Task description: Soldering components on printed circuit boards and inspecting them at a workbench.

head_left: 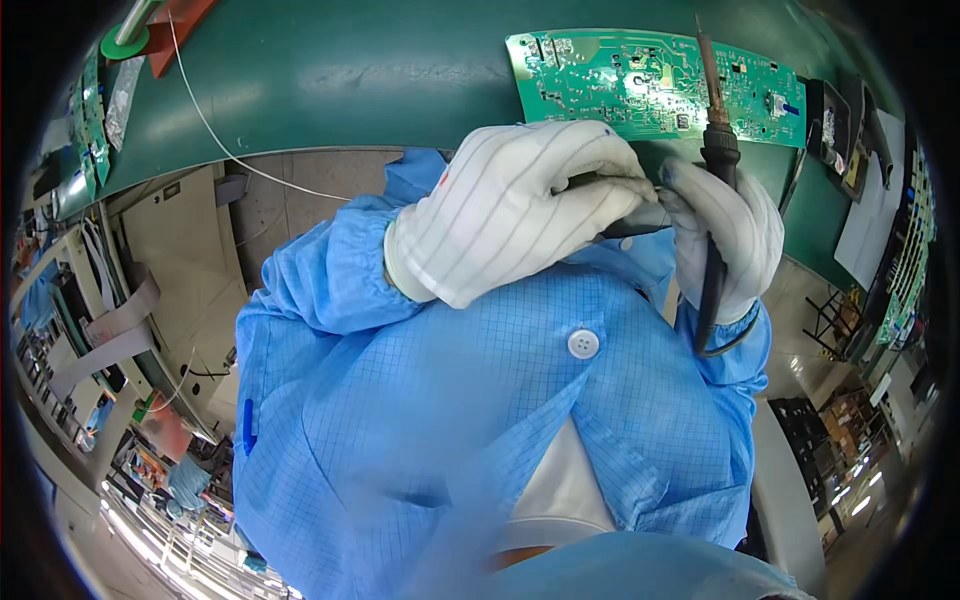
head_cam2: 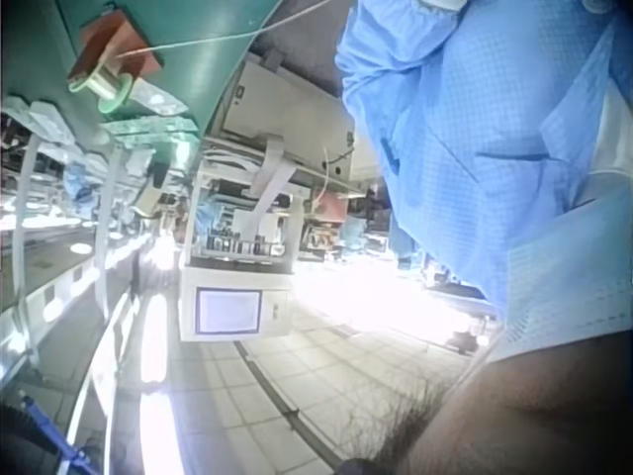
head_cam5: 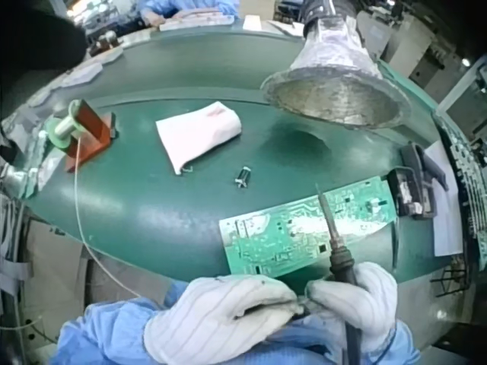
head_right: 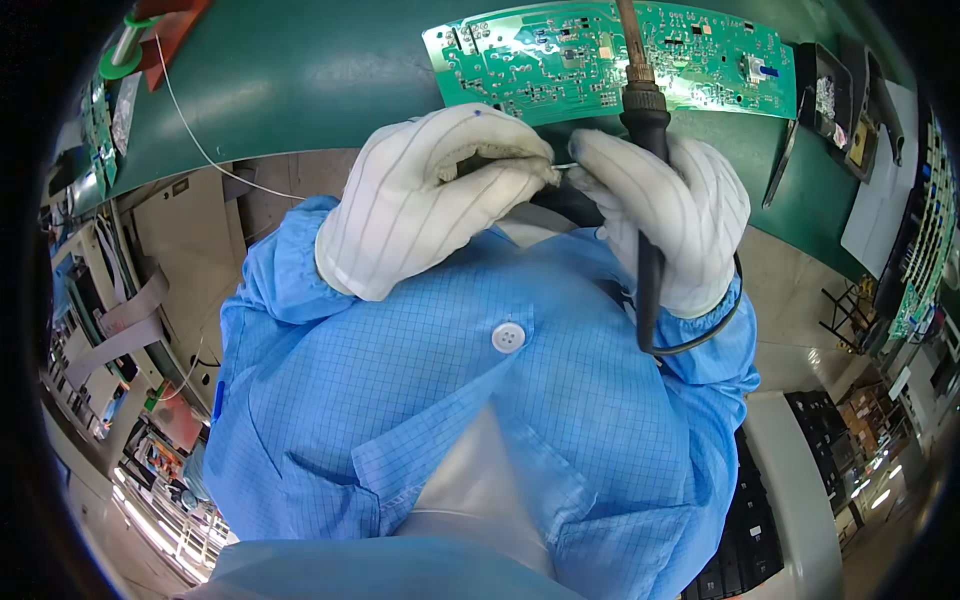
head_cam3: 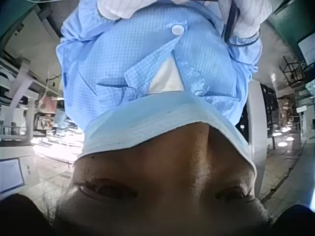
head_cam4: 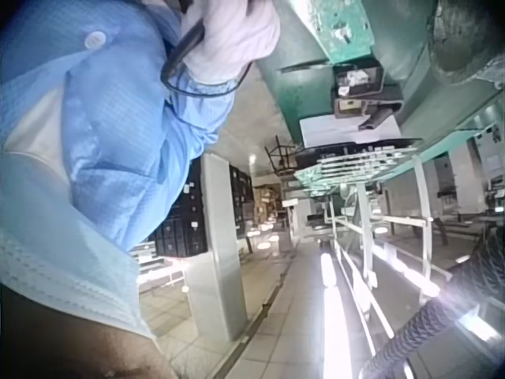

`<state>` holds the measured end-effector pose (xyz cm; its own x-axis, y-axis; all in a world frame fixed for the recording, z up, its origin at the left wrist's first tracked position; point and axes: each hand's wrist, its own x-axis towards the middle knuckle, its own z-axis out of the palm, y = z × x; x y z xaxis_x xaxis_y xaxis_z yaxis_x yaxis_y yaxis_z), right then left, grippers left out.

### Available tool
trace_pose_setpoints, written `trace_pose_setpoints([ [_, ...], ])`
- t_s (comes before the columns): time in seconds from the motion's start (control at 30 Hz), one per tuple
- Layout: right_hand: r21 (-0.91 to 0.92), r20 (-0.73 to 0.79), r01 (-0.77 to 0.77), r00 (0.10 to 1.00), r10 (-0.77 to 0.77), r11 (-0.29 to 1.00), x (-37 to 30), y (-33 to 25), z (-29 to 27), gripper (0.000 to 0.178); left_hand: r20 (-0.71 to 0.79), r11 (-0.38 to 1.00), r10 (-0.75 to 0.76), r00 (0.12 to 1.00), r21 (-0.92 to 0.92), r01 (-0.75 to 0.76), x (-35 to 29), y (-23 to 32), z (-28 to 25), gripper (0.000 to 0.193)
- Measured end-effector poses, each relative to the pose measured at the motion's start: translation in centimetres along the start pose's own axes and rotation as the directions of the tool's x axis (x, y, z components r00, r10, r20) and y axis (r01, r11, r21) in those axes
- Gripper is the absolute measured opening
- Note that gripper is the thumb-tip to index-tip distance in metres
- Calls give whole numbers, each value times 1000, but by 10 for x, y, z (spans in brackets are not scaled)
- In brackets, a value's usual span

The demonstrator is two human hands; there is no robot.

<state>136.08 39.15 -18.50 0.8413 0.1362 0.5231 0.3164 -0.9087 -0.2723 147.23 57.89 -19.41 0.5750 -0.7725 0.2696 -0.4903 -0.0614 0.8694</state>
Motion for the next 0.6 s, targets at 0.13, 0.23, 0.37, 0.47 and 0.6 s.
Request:
trace_pose_setpoints([
  [0.13, 469, -80, -297, 924, 375, 832, -8, -9, 7, 13, 169, 895, -283, 944, -306, 324, 3, 10, -34, 17],
  [0.23, 550, -170, -434, 778, 604, 714, -9, -8, 3, 22, -291, 971, -228, 929, -135, 197, -4, 6, -88, 13],
  [0.37, 482, -318, -349, 785, 531, 804, -11, -3, 2, 32, -544, 884, -390, 743, 5, 467, 0, 33, -85, 10],
  [0.47, 468, -382, -370, 734, 561, 803, -17, 1, -9, 29, -513, 889, -412, 753, -47, 455, -4, 29, -75, 3],
  [0.6, 391, -326, -500, 710, 624, 773, -11, -5, -19, 29, -480, 907, -58, 875, 342, 247, -3, 9, -42, 10],
])
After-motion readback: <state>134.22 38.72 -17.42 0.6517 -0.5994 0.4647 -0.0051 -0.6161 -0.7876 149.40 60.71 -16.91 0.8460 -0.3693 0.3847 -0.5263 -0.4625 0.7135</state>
